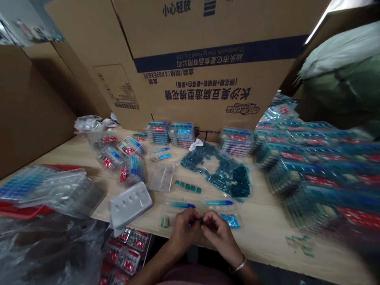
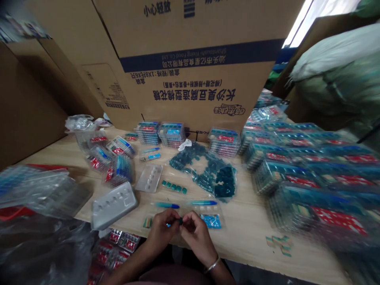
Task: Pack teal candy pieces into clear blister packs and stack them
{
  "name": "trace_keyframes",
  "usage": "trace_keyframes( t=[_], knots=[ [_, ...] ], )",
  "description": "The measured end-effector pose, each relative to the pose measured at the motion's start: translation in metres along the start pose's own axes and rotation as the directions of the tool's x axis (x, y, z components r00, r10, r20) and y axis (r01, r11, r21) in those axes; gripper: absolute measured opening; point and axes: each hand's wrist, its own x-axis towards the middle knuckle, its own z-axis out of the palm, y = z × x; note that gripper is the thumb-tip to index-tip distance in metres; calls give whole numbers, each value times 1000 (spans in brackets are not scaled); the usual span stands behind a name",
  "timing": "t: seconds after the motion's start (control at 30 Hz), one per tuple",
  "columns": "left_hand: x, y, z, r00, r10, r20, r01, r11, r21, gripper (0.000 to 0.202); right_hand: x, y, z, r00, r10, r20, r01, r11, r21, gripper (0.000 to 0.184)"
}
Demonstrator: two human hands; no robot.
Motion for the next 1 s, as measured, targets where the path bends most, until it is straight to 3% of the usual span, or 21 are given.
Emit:
trace_keyframes(
  t=[0.07,0.13,0.17,0.23,0.27,0.3,0.37,0.5,0.7,1.0],
  knots=[
    [9,2,-6,992,63,107,-67,997,29,14,-3,3,-6,1000,13,-25,-13,1000,1,15],
    [29,3,-24,972,124,198,-153,979,134,14,-8,6,-17,998,17,-67,-18,1000,-15,17],
    [42,3,-37,980,121,156,-157,957,243,19,-12,7,-24,995,11,-103,-15,999,-34,18],
    [75,0,-63,998,-11,-56,40,830,556,23,-21,12,-39,980,-20,-199,0,995,-100,18],
    [92,-4,-74,981,-80,-177,179,724,666,26,-26,15,-47,969,-42,-243,5,989,-150,18],
    [107,-8,-84,961,-145,-238,275,628,728,29,-30,18,-53,960,-68,-273,9,978,-210,16],
    [130,-16,-96,942,-255,-219,326,538,777,32,-37,27,-63,948,-122,-293,17,942,-336,12],
    [148,-28,-106,947,-296,-126,277,553,786,25,-39,45,-66,941,-242,-237,95,860,-502,21],
    [149,-34,-115,949,-277,-150,287,561,777,23,-34,54,-64,929,-317,-189,168,820,-547,20],
    [143,-39,-113,946,-271,-177,307,578,756,25,-37,56,-65,905,-364,-221,192,811,-552,14]
  ],
)
